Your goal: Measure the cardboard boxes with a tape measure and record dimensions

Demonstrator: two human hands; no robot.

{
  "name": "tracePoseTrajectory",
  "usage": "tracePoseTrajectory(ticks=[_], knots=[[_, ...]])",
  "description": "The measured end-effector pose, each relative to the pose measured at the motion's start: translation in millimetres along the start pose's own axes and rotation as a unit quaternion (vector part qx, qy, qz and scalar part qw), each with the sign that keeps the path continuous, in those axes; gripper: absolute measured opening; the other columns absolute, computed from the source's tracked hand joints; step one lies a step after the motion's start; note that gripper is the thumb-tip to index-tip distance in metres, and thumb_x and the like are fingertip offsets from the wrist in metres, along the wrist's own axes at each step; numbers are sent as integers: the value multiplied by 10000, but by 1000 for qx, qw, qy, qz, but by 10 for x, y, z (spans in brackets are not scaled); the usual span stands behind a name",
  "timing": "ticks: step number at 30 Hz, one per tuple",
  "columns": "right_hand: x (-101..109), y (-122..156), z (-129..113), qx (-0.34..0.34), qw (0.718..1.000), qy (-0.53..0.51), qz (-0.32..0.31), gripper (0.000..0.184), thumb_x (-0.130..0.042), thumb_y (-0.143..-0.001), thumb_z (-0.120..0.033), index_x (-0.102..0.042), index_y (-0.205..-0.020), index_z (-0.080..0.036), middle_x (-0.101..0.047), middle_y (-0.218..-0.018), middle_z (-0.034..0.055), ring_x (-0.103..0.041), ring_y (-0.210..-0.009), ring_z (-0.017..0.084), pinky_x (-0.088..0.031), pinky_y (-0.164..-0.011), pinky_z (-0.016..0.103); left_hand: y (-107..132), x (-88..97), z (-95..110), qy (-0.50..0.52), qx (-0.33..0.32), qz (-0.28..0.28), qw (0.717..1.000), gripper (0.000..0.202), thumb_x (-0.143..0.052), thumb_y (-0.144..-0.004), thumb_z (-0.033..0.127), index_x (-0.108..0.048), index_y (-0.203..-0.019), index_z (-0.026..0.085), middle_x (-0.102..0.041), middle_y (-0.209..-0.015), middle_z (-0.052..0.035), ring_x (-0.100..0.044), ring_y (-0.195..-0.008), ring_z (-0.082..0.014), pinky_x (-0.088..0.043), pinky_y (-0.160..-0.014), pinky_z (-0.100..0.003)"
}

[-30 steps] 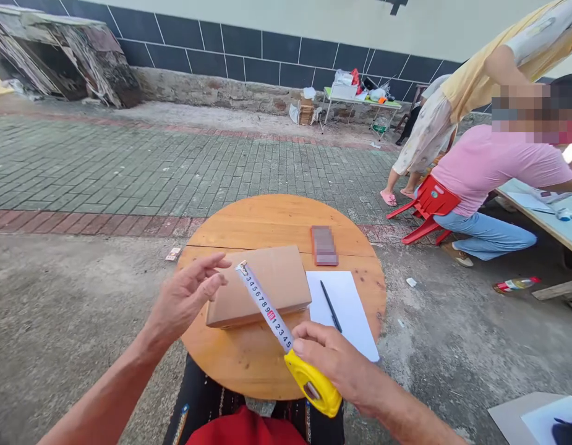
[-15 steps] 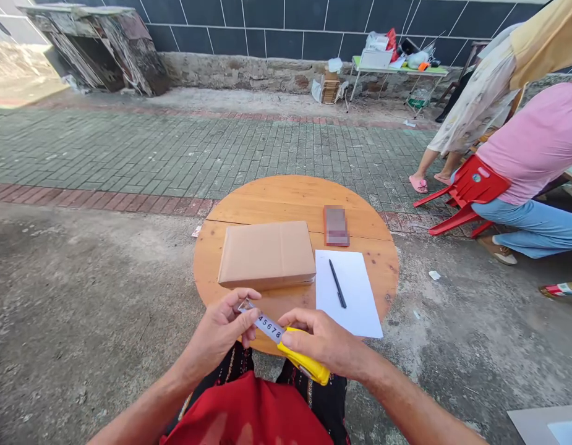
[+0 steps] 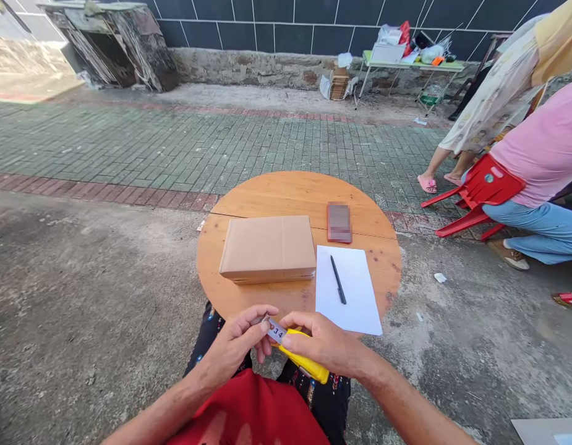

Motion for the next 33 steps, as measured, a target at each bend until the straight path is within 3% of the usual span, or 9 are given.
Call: tracePoseTrajectory(ticks=[5, 10, 14, 16, 19, 23, 27, 30, 33], knots=[[-49, -10, 89, -17, 1000, 7, -18, 311, -555, -886, -413, -707, -1035, -187, -680, -875, 11, -587, -754, 173, -434, -686, 257, 0, 19, -110, -52, -7, 20, 998, 484, -636, -800, 497, -638, -1140, 153, -581, -593, 30, -513, -502, -116, -431, -505, -224], [-67, -61, 195, -22, 998, 53, 18, 264, -565, -876, -362, -711, -1010, -187, -687, -829, -3, -599, -731, 164, -431, -663, 244, -48, 76, -208, -105, -2, 11, 994, 478, -585, -850, 488, -653, -1197, 166, -614, -663, 7, -510, -527, -121, -422, -514, -226], [-120, -165, 223, 5, 996, 81, 47, 293, -570, -867, -311, -694, -1102, -188, -724, -982, 33, -637, -870, 202, -463, -742, 277, -69, 89, -235, -209, -81, -7, 975, 395, -484, -931, 433, -671, -1198, 210, -696, -863, -52, -617, -693, -173, -507, -633, -267], [-143, -204, 236, 25, 982, 164, 87, 299, -576, -867, -298, -675, -1129, -193, -724, -998, 52, -642, -885, 219, -468, -775, 306, -61, 145, -247, -286, -155, 22, 945, 365, -471, -948, 400, -671, -1203, 232, -699, -954, -73, -652, -849, -209, -536, -759, -303], [-139, -252, 290, 87, 920, 351, 153, 341, -628, -849, -309, -637, -1161, -171, -695, -1077, 108, -614, -973, 268, -443, -890, 386, -41, 328, -285, -373, -250, 117, 886, 338, -490, -949, 336, -643, -1225, 217, -676, -931, -80, -656, -831, -201, -549, -749, -294], [-71, -426, 444, 170, 830, 514, 134, 383, -637, -867, -309, -577, -1210, -150, -644, -1185, 146, -559, -1071, 294, -408, -954, 452, -38, 634, -281, -428, -361, 266, 785, 301, -522, -939, 235, -609, -1223, 191, -619, -955, -68, -629, -849, -177, -541, -776, -283], [-37, -667, 547, 242, 773, 574, 122, 412, -637, -891, -355, -548, -1237, -150, -622, -1266, 136, -533, -1143, 293, -398, -978, 454, -147, 818, -159, -454, -404, 384, 695, 342, -596, -906, 256, -601, -1237, 168, -566, -1086, -106, -580, -1028, -232, -497, -925, -379], [-25, -649, 546, 302, 754, 559, 168, 381, -620, -905, -429, -578, -1184, -173, -630, -1274, 110, -523, -1165, 288, -361, -1020, 459, -296, 836, -63, -458, -409, 402, 680, 506, -653, -874, 328, -531, -1335, 158, -490, -1278, -161, -490, -1226, -310, -416, -1045, -485], [109, -390, 554, 304, 755, 514, 271, 205, -515, -974, -318, -612, -1103, -191, -690, -1103, 74, -590, -989, 222, -410, -907, 389, -427, 802, -25, -462, -416, 373, 688, 630, -692, -846, 375, -461, -1403, 190, -337, -1477, -183, -386, -1354, -357, -350, -1102, -537]])
Point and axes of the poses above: each hand's wrist, its own y-axis away from the middle knuckle, its own x-axis out of the back of the hand, z = x × y, the point moved 1 cm from there along -y, towards the middle knuckle
